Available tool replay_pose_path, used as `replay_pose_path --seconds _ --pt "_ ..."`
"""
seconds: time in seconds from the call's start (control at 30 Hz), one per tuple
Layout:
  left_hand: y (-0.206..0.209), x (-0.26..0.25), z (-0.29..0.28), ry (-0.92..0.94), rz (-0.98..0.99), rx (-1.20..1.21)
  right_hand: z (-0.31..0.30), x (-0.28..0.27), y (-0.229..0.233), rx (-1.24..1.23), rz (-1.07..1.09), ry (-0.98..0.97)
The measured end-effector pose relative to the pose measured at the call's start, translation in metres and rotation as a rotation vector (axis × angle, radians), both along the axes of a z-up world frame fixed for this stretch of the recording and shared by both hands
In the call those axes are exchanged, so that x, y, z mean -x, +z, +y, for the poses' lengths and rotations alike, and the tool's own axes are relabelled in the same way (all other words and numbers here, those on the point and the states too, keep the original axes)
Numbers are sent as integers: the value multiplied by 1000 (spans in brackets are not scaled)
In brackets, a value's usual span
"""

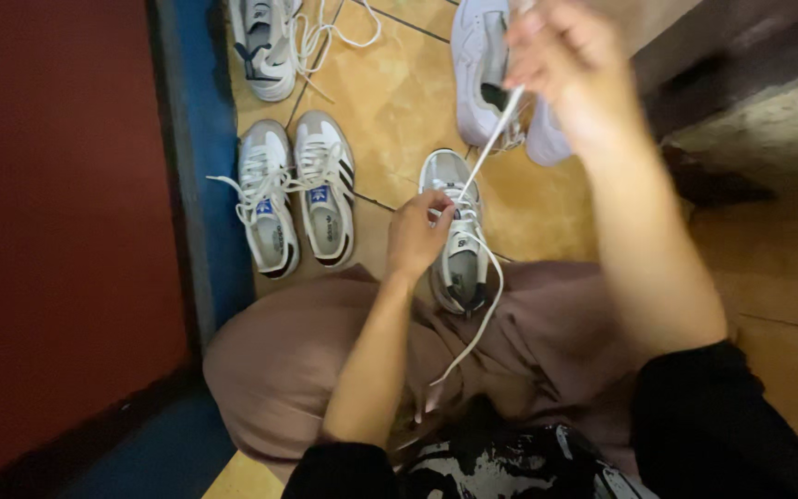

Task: The person sits on the floor and repeatedly removes and reinserts a white shoelace into the eyelets of a single white sneaker. They pull the lace through the eyelets, adjust the tension, and tie a knot multiple times, repeating the process on the same shoe.

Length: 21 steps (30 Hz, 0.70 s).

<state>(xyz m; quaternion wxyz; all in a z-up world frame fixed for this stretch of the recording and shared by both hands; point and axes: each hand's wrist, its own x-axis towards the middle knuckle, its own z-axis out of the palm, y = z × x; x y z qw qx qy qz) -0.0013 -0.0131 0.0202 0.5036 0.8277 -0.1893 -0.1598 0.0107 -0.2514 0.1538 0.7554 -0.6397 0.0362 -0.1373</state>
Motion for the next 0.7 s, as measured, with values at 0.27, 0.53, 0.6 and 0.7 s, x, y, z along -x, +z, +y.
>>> replay_pose_path --seconds 0.27,0.53,0.6,0.7 --pt "25 20 1 -117 -315 20 -20 69 60 94 -153 -308" --pt "5 36 -7 -218 -503 -244 22 112 -64 814 417 -10" --pt "2 36 -6 -239 -486 -322 32 122 -92 922 443 -6" --pt "3 36 -8 -228 -484 -373 39 126 -121 897 486 -24"
